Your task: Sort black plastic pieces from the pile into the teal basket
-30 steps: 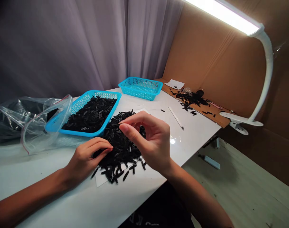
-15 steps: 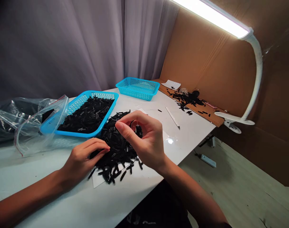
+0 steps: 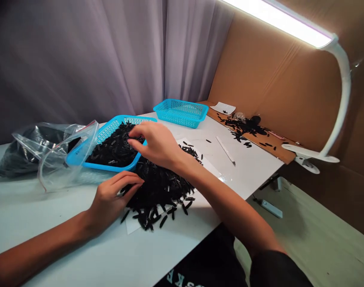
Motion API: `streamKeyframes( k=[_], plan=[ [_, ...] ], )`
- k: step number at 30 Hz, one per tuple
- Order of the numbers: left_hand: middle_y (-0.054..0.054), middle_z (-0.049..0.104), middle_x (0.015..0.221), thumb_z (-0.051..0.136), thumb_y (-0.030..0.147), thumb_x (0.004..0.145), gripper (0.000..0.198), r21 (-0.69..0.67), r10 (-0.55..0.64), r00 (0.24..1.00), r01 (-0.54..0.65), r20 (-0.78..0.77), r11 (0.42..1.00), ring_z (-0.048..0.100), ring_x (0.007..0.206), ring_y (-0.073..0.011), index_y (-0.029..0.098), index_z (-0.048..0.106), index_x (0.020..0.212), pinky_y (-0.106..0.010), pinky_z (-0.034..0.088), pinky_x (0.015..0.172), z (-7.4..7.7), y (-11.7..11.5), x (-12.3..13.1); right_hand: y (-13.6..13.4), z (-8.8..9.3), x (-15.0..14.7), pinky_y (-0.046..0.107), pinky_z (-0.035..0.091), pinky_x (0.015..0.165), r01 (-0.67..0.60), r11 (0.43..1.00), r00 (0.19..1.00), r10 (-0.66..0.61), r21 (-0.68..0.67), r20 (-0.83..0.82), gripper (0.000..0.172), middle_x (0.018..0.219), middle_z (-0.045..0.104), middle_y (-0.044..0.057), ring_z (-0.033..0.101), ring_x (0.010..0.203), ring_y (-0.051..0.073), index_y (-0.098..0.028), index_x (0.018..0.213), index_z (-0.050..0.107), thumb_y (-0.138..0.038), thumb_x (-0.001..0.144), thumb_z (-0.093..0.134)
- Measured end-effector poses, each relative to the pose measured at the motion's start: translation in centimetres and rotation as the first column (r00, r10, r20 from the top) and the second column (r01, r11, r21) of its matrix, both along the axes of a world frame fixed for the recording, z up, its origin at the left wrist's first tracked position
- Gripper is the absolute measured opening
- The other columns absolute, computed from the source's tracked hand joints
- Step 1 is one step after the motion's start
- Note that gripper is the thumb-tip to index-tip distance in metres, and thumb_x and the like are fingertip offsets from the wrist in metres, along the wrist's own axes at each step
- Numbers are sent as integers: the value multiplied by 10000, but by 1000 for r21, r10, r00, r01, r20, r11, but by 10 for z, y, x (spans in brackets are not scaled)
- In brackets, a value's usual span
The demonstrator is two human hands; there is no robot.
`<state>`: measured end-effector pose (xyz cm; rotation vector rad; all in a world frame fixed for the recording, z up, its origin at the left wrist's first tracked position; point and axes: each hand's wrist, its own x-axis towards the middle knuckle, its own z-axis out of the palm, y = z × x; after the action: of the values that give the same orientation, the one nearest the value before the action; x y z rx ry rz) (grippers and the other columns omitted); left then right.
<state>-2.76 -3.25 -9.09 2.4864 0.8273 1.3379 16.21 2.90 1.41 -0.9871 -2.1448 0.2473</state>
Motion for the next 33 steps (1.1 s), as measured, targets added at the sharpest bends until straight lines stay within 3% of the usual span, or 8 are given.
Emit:
streamKeyframes(
  k=[3,6,13,23,33],
  plan=[
    [-40,735,959,647,51,953,182,22,0,999,-1,38,1000,723,874,-145,194,680,1060,-260,596,822,4,-2,0,-28,-21,20,331,528,790,-104,984,993,111,-143,45,66,925,777,43,697,875,185,-179,921,777,-160,935,715],
    [-41,738,966,653,57,953,196,43,-5,998,2,65,999,724,892,-149,203,680,1082,-263,599,838,4,-3,-2,-51,-39,35,349,549,856,-183,961,979,197,-209,51,103,1011,774,59,703,964,206,-186,1017,772,-173,916,754],
    [-40,731,989,652,32,943,236,56,-46,998,43,50,998,724,905,-142,216,687,1086,-252,597,824,0,-3,-6,-66,-70,28,336,554,816,-181,972,983,174,-151,-63,49,957,785,47,688,897,198,-194,985,752,-195,937,740],
    [-46,748,987,723,163,936,173,21,32,999,-33,16,999,715,918,-182,204,671,1095,-315,595,855,4,-3,-1,-69,-70,32,352,559,805,-125,986,989,115,-108,-95,55,915,777,49,680,877,207,-208,920,732,-161,934,707],
    [-23,722,923,677,132,963,90,-4,43,999,-43,16,999,698,848,-146,196,645,1017,-262,565,792,4,-2,-2,-71,-66,35,360,562,804,-107,990,988,95,-93,-124,68,936,766,59,675,874,203,-195,932,732,-147,939,684]
  ],
)
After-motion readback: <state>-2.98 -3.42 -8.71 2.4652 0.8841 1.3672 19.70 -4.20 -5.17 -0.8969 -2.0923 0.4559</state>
